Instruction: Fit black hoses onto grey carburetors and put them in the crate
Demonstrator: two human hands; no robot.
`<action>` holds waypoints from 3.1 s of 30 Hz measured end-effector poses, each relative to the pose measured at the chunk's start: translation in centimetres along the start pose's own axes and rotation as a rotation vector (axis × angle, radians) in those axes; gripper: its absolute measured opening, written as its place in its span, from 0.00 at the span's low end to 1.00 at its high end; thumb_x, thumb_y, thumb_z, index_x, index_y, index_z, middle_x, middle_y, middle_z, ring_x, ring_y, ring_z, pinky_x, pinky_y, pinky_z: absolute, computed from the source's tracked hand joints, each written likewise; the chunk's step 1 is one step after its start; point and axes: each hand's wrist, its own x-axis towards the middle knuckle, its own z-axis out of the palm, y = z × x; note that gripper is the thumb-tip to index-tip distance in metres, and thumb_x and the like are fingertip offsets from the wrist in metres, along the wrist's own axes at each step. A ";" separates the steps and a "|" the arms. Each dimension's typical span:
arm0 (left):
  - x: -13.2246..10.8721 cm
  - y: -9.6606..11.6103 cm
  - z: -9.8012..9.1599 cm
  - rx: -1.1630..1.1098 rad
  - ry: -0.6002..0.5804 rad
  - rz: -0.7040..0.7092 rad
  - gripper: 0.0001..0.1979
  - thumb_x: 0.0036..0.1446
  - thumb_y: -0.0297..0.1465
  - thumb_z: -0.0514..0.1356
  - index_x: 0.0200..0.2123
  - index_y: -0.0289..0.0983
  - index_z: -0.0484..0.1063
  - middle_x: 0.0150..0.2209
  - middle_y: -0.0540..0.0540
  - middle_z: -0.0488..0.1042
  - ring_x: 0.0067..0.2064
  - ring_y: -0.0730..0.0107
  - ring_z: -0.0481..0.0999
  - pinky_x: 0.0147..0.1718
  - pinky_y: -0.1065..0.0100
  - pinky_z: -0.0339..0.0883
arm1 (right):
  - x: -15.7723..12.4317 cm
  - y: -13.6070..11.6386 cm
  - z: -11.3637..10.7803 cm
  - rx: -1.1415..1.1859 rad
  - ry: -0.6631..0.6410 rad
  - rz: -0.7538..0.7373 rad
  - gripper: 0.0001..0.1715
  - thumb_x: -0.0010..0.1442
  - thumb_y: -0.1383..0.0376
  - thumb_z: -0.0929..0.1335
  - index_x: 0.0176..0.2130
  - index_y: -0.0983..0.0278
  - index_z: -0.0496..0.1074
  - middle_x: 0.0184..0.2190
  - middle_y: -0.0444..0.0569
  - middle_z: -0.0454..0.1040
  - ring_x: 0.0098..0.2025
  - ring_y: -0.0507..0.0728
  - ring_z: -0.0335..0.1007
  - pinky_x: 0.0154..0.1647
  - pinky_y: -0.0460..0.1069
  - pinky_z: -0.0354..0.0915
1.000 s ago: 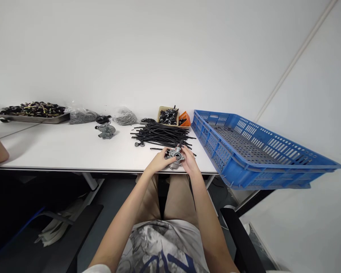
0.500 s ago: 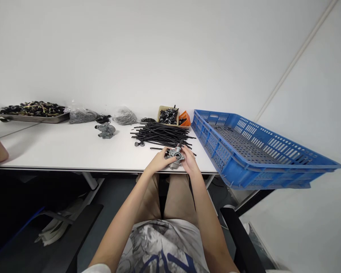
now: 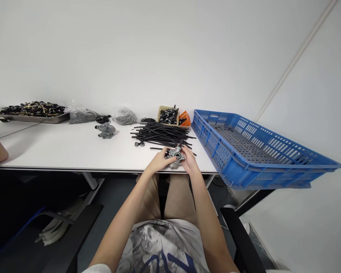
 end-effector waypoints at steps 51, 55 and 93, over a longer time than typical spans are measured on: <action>-0.1 0.3 -0.1 -0.021 -0.024 0.010 0.28 0.52 0.47 0.63 0.53 0.39 0.67 0.49 0.44 0.77 0.49 0.57 0.76 0.51 0.60 0.67 | -0.2 -0.3 0.0 -0.023 -0.081 0.018 0.15 0.46 0.60 0.77 0.36 0.61 0.77 0.31 0.44 0.79 0.32 0.52 0.72 0.37 0.46 0.67; -0.1 0.3 0.0 -0.020 -0.019 0.017 0.28 0.52 0.47 0.63 0.53 0.39 0.68 0.48 0.45 0.78 0.48 0.58 0.76 0.49 0.61 0.67 | -0.1 -0.2 0.1 -0.031 -0.047 -0.002 0.15 0.45 0.62 0.78 0.33 0.60 0.75 0.34 0.44 0.79 0.34 0.53 0.73 0.39 0.47 0.67; -0.1 0.3 -0.1 -0.041 -0.022 0.020 0.29 0.52 0.46 0.64 0.54 0.39 0.69 0.49 0.44 0.77 0.47 0.59 0.75 0.50 0.60 0.66 | -0.6 -0.5 0.1 -0.123 -0.139 -0.024 0.17 0.46 0.54 0.77 0.32 0.63 0.79 0.27 0.45 0.75 0.29 0.52 0.69 0.31 0.46 0.65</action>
